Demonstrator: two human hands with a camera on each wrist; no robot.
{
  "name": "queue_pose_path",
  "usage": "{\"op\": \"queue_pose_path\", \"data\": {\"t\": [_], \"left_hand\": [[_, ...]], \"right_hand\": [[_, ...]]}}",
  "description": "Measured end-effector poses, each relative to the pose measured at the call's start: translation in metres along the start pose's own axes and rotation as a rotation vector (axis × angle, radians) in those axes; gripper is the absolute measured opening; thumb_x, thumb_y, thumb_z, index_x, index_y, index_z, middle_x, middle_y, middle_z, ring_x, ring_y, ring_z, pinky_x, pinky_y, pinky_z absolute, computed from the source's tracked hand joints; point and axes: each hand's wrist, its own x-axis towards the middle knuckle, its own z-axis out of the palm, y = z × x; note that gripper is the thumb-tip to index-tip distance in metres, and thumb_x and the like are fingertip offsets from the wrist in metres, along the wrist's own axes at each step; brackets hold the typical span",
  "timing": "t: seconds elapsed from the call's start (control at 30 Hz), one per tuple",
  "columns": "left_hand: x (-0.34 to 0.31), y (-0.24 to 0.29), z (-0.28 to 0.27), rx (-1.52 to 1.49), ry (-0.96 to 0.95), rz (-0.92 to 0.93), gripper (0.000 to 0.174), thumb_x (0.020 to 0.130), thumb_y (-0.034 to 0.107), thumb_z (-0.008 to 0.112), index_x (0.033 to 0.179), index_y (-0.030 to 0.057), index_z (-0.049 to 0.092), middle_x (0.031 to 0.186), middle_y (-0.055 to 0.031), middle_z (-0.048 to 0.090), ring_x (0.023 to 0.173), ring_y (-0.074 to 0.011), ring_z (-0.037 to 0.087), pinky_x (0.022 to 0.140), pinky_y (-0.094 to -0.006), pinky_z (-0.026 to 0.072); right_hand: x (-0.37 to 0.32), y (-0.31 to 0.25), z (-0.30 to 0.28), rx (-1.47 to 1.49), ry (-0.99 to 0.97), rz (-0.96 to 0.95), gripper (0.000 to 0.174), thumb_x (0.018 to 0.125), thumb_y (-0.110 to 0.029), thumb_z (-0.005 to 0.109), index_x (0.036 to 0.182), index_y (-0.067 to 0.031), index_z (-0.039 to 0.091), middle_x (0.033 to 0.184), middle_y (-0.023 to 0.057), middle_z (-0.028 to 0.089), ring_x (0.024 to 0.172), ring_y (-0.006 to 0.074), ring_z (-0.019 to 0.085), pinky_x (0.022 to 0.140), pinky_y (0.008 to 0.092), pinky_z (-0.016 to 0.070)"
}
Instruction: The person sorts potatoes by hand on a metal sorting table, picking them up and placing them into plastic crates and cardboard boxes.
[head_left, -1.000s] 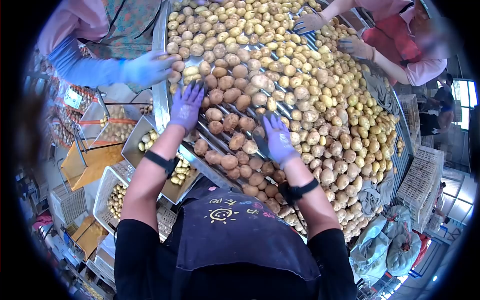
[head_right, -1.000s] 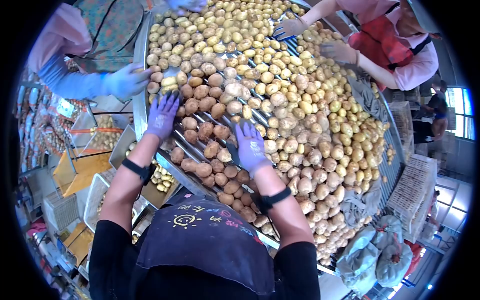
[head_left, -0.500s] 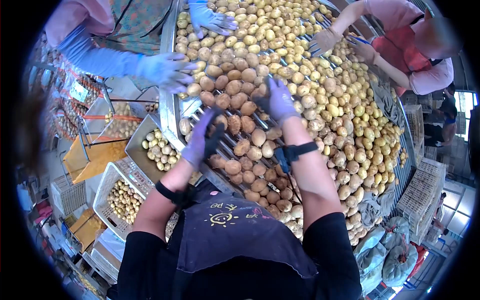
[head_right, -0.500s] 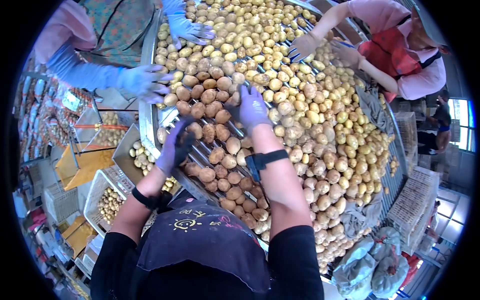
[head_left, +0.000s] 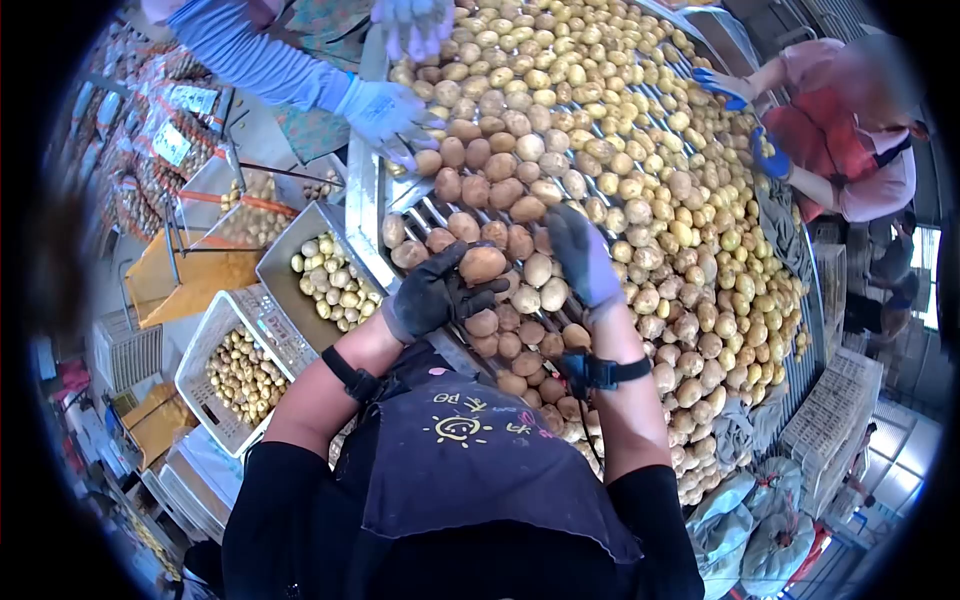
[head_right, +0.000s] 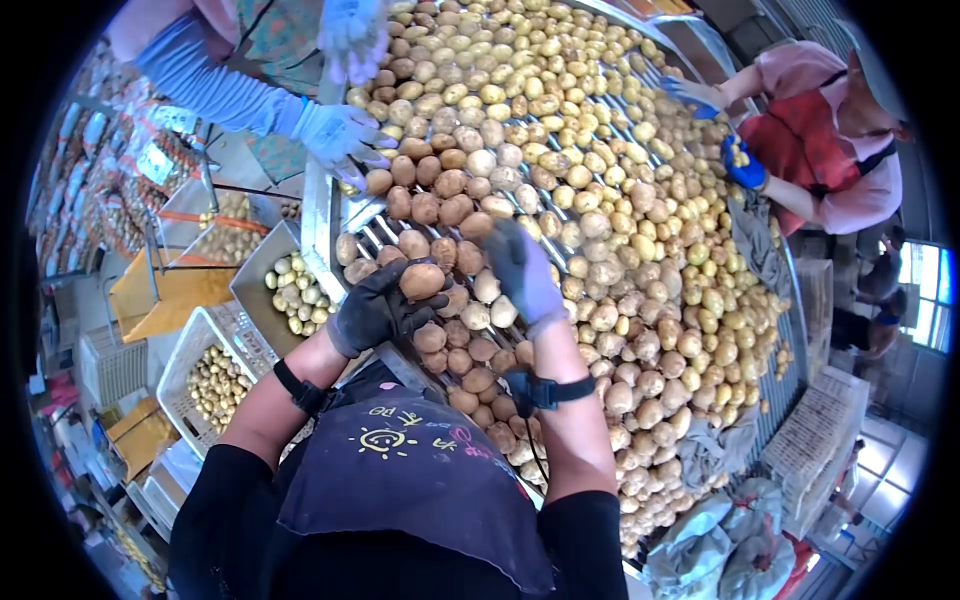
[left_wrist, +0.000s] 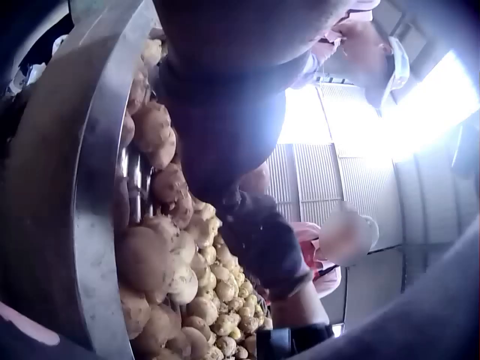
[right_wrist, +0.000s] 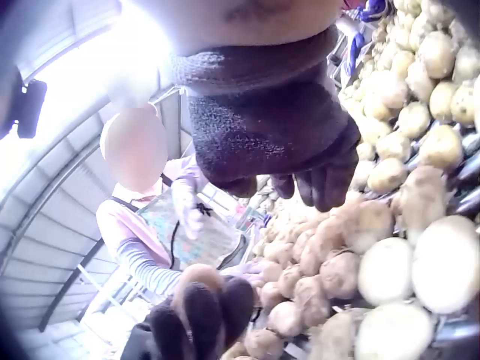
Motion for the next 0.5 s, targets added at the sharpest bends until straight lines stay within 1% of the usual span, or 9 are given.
{"op": "queue_pose_path", "data": {"t": [0.03,0.1,0.2,0.3,0.33,0.37,0.4,0.43,0.5], "left_hand": [[-0.004,0.002,-0.005,-0.059,-0.019,0.032,0.045,0.108,0.03,0.031,0.148,0.0088,0.033,0.144,-0.0229,0.043,0.133,-0.0413,0.045,0.106,-0.0482,0.047],[-0.017,0.008,0.003,-0.07,-0.002,0.028,0.046,0.107,0.034,0.037,0.145,0.0089,0.04,0.138,-0.0198,0.051,0.127,-0.0362,0.053,0.105,-0.0457,0.0478],[-0.053,0.014,-0.003,0.201,0.198,0.117,0.046,0.103,0.039,0.048,0.139,0.0106,0.049,0.124,-0.0113,0.062,0.11,-0.0225,0.063,0.094,-0.0364,0.0529],[-0.13,0.039,-0.036,0.607,0.121,0.153,0.048,0.098,0.038,0.057,0.133,0.0064,0.051,0.125,-0.0101,0.06,0.111,-0.0209,0.061,0.09,-0.0337,0.0536],[-0.156,0.028,-0.044,0.675,0.329,0.276,0.047,0.098,0.034,0.059,0.132,0.003,0.051,0.121,-0.0111,0.061,0.109,-0.0209,0.062,0.09,-0.0332,0.0535],[-0.209,0.036,-0.051,0.467,0.523,0.136,0.051,0.095,0.032,0.064,0.132,-0.0001,0.051,0.118,-0.0104,0.062,0.106,-0.0199,0.062,0.091,-0.0333,0.0533],[-0.251,0.036,-0.089,0.798,0.532,0.108,0.053,0.092,0.033,0.069,0.131,0.0006,0.053,0.116,-0.0097,0.064,0.106,-0.018,0.063,0.093,-0.0346,0.0536],[-0.3,0.031,-0.139,0.76,0.601,-0.015,0.051,0.09,0.032,0.071,0.128,0.0021,0.057,0.118,-0.0078,0.064,0.105,-0.0166,0.063,0.089,-0.0352,0.0555],[-0.405,0.014,-0.21,0.779,1.041,-0.428,0.036,0.09,0.027,0.07,0.116,0.0027,0.067,0.105,-0.005,0.069,0.099,-0.0169,0.065,0.079,-0.0355,0.0568]], "right_hand": [[-0.002,-0.001,-0.001,-0.096,0.093,0.017,0.032,0.099,-0.013,0.059,0.127,0.0009,0.057,0.11,0.0044,0.065,0.094,0.0097,0.058,0.083,0.0248,0.049],[-0.012,0.019,0.002,0.11,0.141,0.074,0.032,0.098,-0.014,0.06,0.126,0.0007,0.059,0.108,0.0038,0.066,0.09,0.0091,0.058,0.079,0.0246,0.0491],[-0.024,0.03,0.007,-0.007,0.038,-0.012,0.032,0.096,-0.015,0.062,0.124,0.0007,0.06,0.107,0.0033,0.067,0.09,0.0091,0.058,0.078,0.025,0.0488],[-0.034,0.036,0.009,-0.029,0.047,0.045,0.032,0.097,-0.016,0.063,0.124,0.002,0.06,0.113,0.0054,0.065,0.102,0.0117,0.058,0.092,0.0259,0.0469],[-0.027,0.038,0.023,-0.078,-0.028,-0.013,0.034,0.098,-0.019,0.062,0.125,0.0028,0.059,0.118,0.0075,0.065,0.107,0.0142,0.059,0.095,0.0283,0.0462],[-0.038,0.03,0.008,-0.164,-0.019,0.026,0.035,0.099,-0.018,0.061,0.126,0.003,0.059,0.12,0.009,0.065,0.11,0.0156,0.058,0.098,0.0299,0.045],[-0.038,0.038,0.009,-0.131,-0.032,0.014,0.035,0.099,-0.018,0.06,0.126,0.0034,0.059,0.121,0.0094,0.065,0.111,0.0156,0.058,0.099,0.0302,0.0446],[-0.037,0.045,0.013,-0.1,-0.038,0.006,0.035,0.099,-0.018,0.059,0.127,0.0039,0.058,0.121,0.0098,0.065,0.111,0.0157,0.058,0.1,0.0305,0.0442],[-0.037,0.046,0.019,-0.106,-0.04,0.019,0.036,0.1,-0.017,0.059,0.128,0.0046,0.057,0.122,0.0104,0.065,0.112,0.0156,0.058,0.1,0.0302,0.0443]]}}
